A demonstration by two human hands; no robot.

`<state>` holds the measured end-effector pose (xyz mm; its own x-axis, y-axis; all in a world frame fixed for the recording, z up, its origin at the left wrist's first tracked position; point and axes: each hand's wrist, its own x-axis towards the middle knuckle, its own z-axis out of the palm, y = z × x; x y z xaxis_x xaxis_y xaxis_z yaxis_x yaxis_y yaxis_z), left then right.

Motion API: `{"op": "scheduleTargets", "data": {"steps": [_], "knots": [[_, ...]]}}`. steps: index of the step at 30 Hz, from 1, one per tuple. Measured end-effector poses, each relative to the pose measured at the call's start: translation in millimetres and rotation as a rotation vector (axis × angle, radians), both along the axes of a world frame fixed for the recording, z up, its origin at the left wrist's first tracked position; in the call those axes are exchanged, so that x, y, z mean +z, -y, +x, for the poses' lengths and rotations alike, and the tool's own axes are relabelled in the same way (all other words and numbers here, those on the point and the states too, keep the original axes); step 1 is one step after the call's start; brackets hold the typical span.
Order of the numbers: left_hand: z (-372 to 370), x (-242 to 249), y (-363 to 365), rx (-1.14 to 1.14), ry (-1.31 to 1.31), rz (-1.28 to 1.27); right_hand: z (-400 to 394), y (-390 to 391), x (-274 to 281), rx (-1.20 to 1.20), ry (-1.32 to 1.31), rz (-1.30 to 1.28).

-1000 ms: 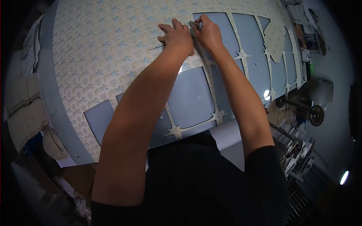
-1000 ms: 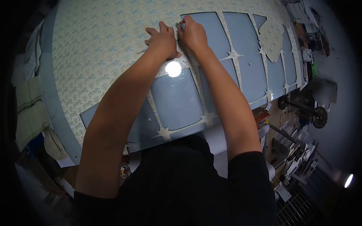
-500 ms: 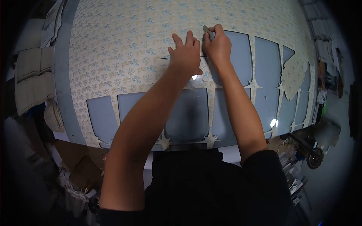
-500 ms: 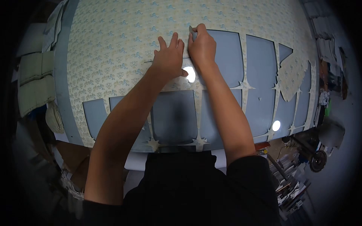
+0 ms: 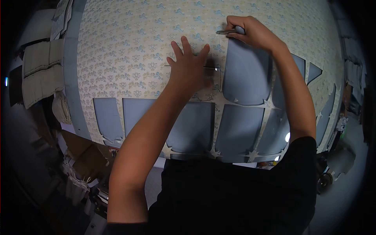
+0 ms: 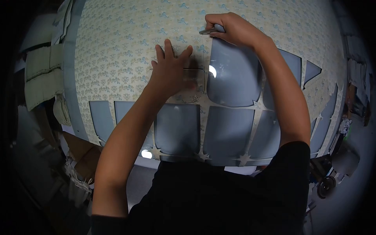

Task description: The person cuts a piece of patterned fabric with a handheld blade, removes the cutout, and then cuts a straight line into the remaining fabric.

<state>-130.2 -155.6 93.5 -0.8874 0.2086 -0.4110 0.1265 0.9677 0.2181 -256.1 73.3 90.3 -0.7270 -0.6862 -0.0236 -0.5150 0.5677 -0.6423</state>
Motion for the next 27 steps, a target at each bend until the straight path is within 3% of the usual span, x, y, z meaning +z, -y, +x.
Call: {"op": "scheduleTargets", "data": {"steps": [4,8,18,27], "knots": [[-2.8,4.2,-1.2,0.000,0.030,-0.025,-17.9,6.9,3.2,0.186,-0.027,0.042],[-0.9,-0.7,0.2,-0.011,-0.011,-0.030,-32.7,37.3,-13.5,0.215,0.019,0.072],[2.5,-4.5,2.3,0.028,-0.080,0.070,-37.9,112.4,-23.2,0.224,-0.055,-0.109],[2.7,-3.6,5.1,-0.042,-0.066,-0.019,-24.3,129.2,-45.3,0.171,-0.055,-0.208]]}}
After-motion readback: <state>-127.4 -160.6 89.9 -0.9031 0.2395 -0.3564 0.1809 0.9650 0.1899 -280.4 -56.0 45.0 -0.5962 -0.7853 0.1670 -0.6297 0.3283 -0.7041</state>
